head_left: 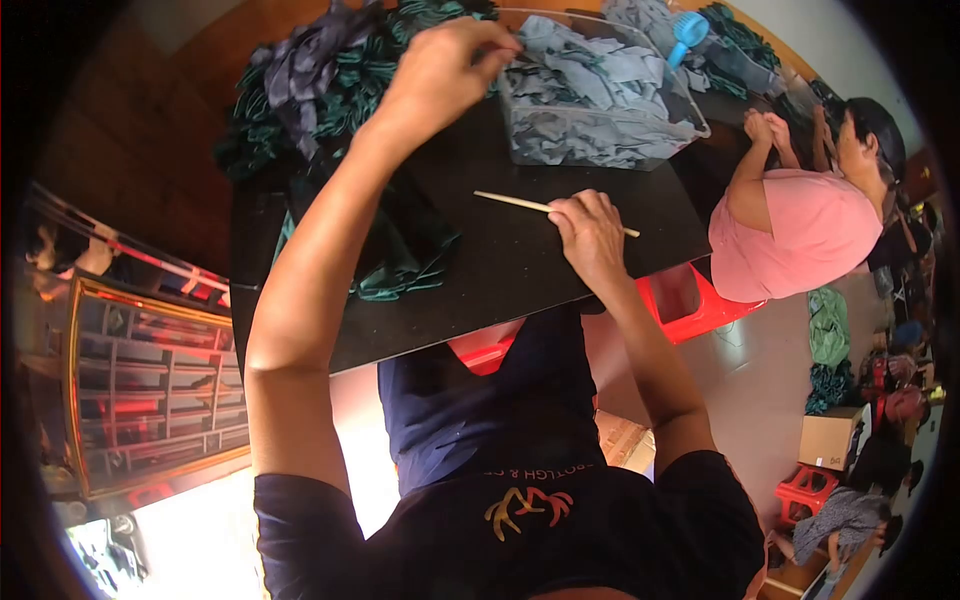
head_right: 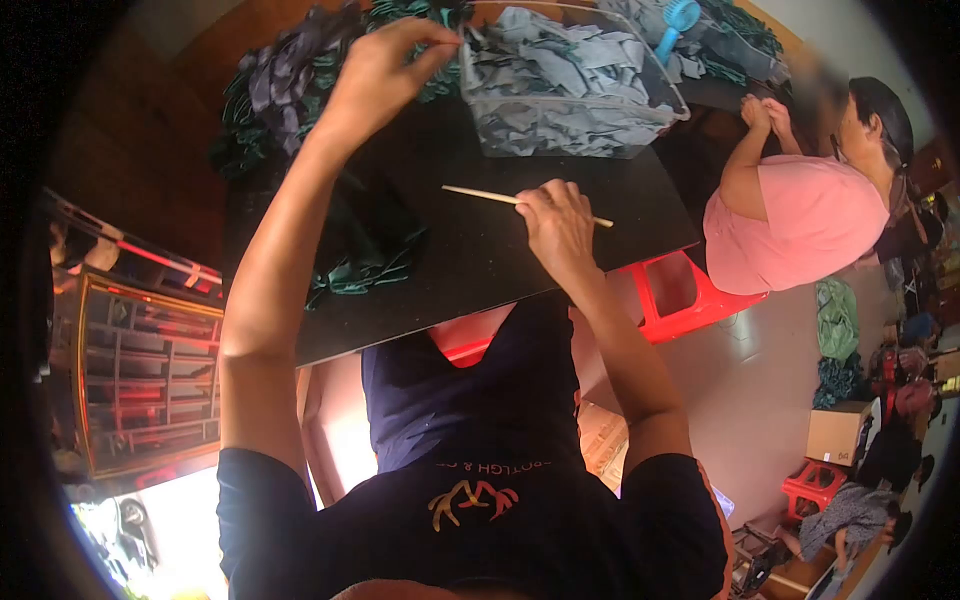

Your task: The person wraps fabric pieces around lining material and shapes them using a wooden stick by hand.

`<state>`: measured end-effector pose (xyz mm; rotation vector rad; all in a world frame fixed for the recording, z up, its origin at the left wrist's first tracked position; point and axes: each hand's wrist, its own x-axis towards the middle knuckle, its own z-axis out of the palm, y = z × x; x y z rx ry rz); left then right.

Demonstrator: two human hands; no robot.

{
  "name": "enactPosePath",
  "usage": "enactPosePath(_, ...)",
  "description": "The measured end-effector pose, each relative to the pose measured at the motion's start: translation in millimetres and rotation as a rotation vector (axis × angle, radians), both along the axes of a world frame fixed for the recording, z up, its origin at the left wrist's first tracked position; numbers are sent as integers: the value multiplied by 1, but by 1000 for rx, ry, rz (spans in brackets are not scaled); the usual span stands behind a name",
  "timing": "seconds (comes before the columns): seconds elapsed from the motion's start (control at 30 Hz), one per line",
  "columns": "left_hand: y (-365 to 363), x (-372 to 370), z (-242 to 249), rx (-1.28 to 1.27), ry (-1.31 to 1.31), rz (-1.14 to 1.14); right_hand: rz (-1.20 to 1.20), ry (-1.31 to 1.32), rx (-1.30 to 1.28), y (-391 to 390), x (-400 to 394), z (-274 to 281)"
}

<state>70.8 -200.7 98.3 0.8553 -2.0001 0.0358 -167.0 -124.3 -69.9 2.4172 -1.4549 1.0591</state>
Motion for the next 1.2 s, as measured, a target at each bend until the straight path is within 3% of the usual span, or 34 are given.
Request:
enactPosePath(0.2, -82, -84, -4, 235, -494, 39, -18, -32, 51, -3, -3, -7)
enactPosePath(0.33, -135, -107, -31, 129, -916, 42, -27, 1, 48, -4, -5, -7)
enactPosePath(0.47, -138, -115, -34, 126, -1057, 65, 1, -19, 51, -4, -7, -8)
enactPosePath(0.57, -155, -106, -37, 127, -824, -44, 0, -36, 61, -4, -8, -9)
enactPosePath(0.67, -140, -91, -6, 240, -424, -225, -6, -47, 64, -3, -8, -8)
enactPosePath(0.77, -96, -80, 27, 501, 65, -377, -5, -51, 48, -3, -7, -8)
enactPosePath(0.83, -70, -71, 35, 477, 268, -427, 1, -46, 29, -2, -7, -7)
enactPosePath(0.97, 4, -50, 42, 683, 642, -575, 13, -171, 8, -2, -6, -3)
enactPosePath(1.03, 34, -44, 30, 733, 799, -680, 159, -455, -32, -5, -7, 1)
enactPosePath(1.1, 59, -38, 14, 741, 853, -671, 330, -797, 229, 7, -4, 22)
enactPosePath(1.2, 85, -37, -18, 840, 924, -681, 639, -1214, 386, 18, 7, 59)
